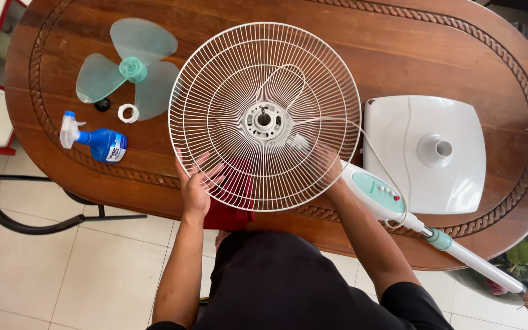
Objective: The person wipes the fan base with a red cloth, then attaches the fan neck to the base. They place the front grille over the motor housing and secure it with a plastic nut. Finally, they pick up the fan blades.
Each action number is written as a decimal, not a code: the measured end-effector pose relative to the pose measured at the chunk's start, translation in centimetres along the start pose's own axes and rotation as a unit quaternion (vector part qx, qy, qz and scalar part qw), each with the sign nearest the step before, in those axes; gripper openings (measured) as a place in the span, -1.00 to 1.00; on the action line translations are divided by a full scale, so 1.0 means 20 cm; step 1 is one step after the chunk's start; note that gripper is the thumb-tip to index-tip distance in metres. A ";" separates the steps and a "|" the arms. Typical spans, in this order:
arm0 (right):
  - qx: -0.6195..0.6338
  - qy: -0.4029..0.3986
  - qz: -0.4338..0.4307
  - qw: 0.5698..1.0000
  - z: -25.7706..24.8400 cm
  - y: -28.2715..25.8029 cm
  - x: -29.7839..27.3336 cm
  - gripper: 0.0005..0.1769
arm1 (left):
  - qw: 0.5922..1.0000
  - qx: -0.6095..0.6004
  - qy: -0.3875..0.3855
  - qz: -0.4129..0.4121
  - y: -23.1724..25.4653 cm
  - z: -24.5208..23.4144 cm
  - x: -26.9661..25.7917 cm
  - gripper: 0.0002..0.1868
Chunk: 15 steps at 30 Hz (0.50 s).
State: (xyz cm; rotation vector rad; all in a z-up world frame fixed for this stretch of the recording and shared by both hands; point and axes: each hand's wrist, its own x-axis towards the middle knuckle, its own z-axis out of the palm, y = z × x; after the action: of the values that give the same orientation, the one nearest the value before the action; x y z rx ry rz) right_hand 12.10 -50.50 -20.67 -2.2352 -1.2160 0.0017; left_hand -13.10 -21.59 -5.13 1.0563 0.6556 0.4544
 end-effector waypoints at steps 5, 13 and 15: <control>-0.006 0.036 -0.024 0.999 -0.08 -0.14 0.09 -0.53 | 1.000 -0.012 0.008 0.013 -0.01 0.04 -0.06 -0.09; 0.097 0.046 0.002 0.994 -0.03 -0.10 0.05 -0.52 | 0.999 -0.011 0.035 0.005 -0.11 0.03 -0.16 -0.26; 0.065 0.041 0.003 0.997 0.04 -0.03 -0.02 -0.52 | 0.998 -0.011 0.061 -0.003 -0.10 -0.02 -0.08 -0.40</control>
State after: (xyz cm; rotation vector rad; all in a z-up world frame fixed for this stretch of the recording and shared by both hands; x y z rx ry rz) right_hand 11.26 -50.24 -21.18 -2.1052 -1.1333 -0.0084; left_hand -14.51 -23.28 -6.63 1.0102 0.7601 0.5220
